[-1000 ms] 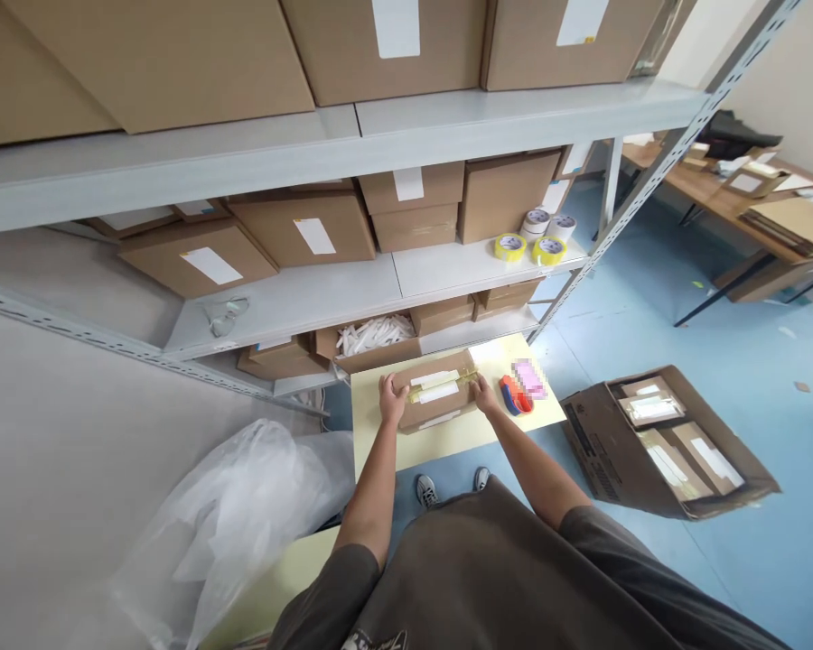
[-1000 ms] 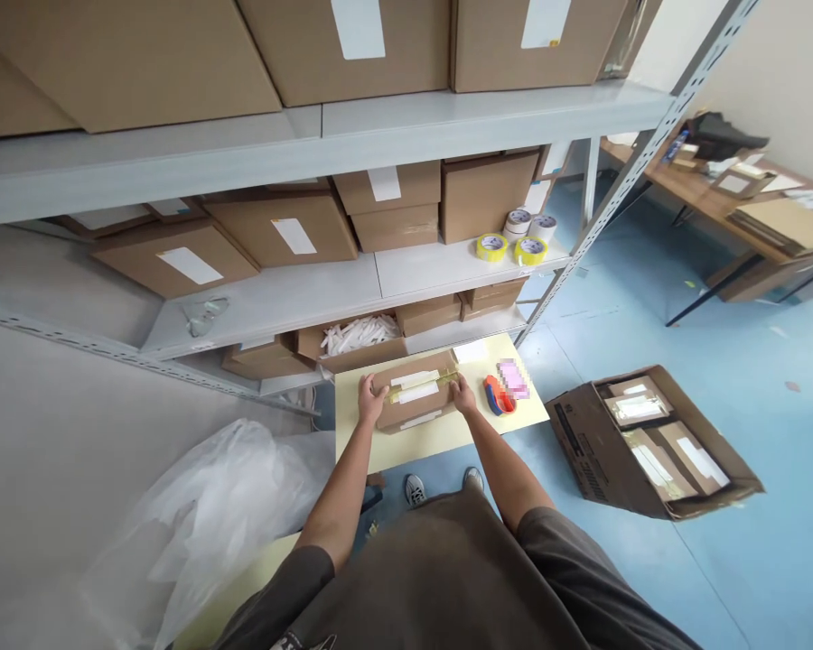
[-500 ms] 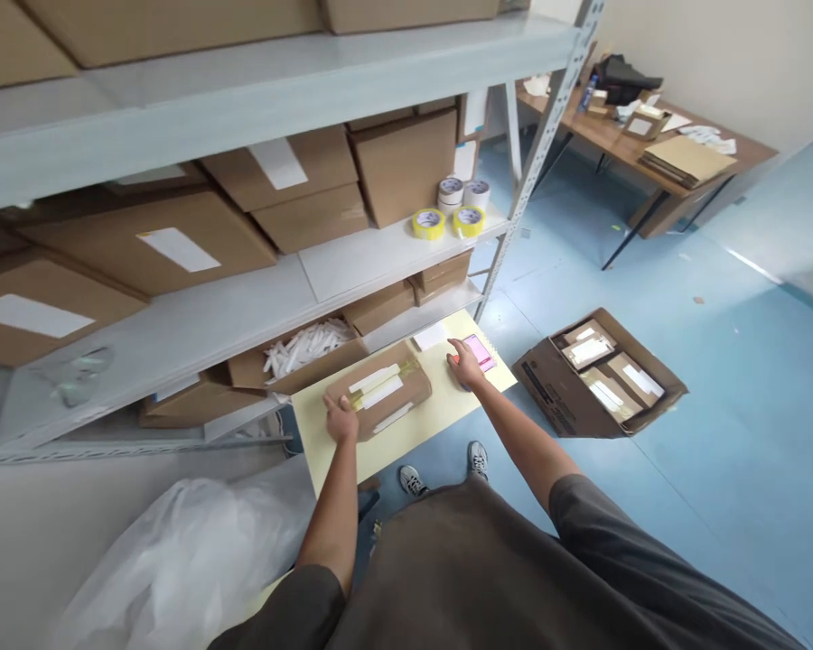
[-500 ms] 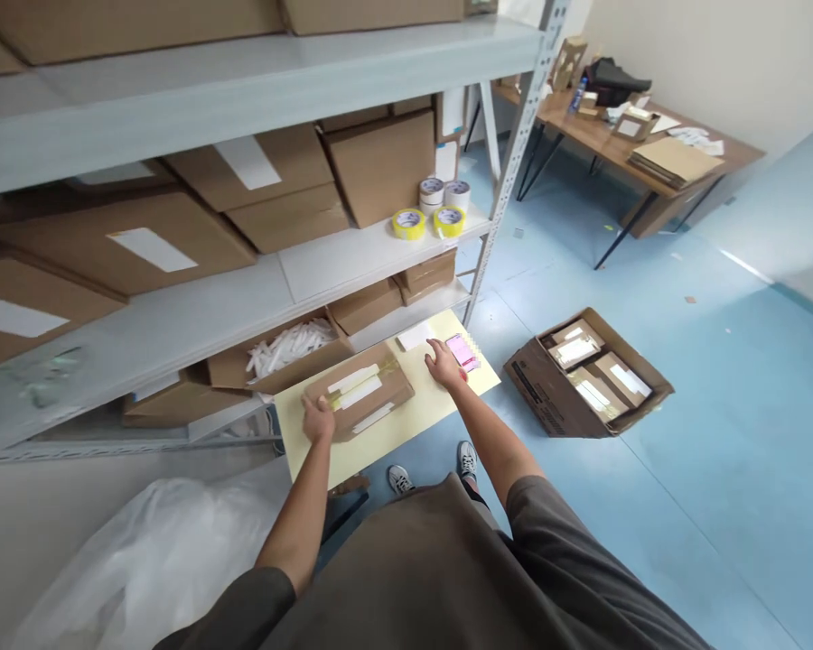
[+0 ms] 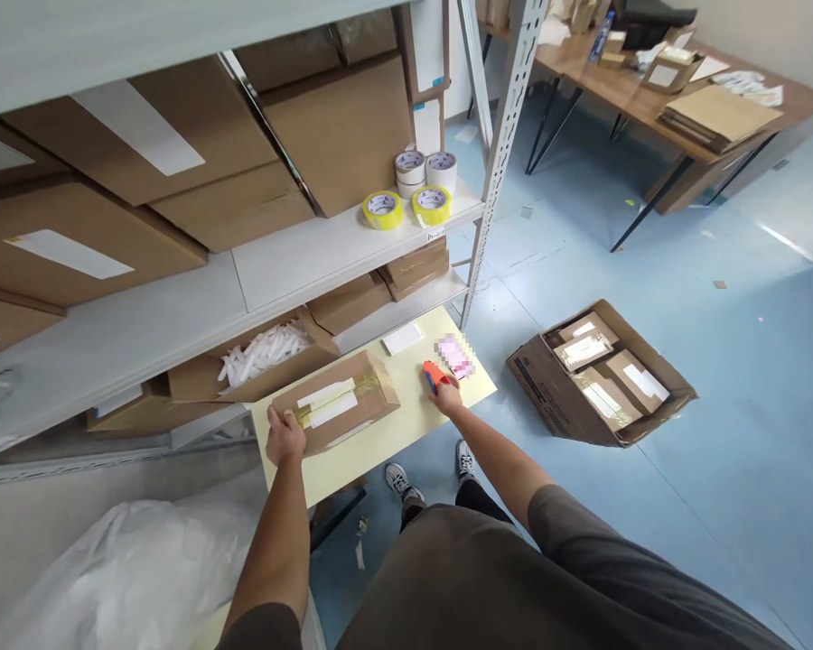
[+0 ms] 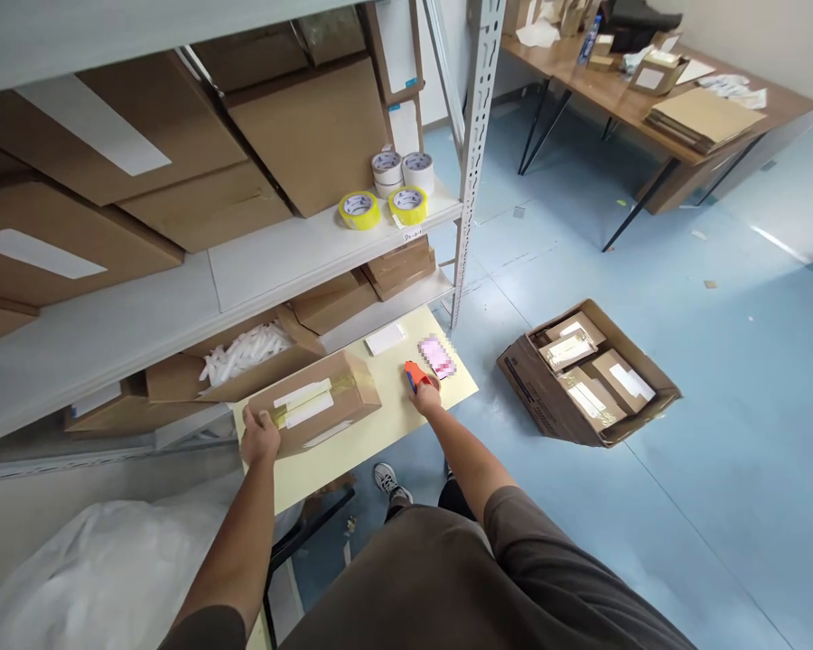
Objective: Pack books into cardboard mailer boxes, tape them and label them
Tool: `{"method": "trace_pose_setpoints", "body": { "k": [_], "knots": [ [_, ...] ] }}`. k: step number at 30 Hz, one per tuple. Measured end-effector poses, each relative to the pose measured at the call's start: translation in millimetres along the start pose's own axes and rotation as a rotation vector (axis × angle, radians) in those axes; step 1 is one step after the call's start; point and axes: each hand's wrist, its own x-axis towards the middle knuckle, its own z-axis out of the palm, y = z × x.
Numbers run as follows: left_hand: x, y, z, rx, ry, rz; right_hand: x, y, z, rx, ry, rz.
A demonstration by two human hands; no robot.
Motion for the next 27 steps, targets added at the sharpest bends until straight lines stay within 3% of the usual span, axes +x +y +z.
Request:
{"method": "trace_pose_setpoints", "body": {
  "k": [3,5,10,13,16,22,27],
  "knots": [
    [4.9,-3.2,3.0,0.031,-0.012,-0.018,6.0,2.3,15.7,0.073,0.022,0.036],
    [7.4,-4.6,4.1,0.033,-0.02,-0.014,4.9,0.3,14.2,0.07,0.056,0.014],
    [5.9,-1.7,4.1,-0.025,-0.048,0.006,-15.8,-25.6,-29.2,0.015,0.112,-0.186],
    [0.8,0.4,3.4,-0.111,-0.087,0.013,-31.7,-62.2,-59.7,0.075,0.089,-0.276],
    [-1.7,-1.9,4.7,-0.222,-0.121,0.06,-42.5,-116.0,-70.3,0.217,0.001,-0.361],
    [-3.6,-10.0,14.4,-0.431,-0.122,0.099,-54.6,-226.1,-37.0,0.269,-0.315,-0.536],
    [-8.0,-16.6,18.0,-0.565,-0.126,0.113,-49.8,-264.2,-20.8,0.093,-0.518,-0.493]
  ]
}}
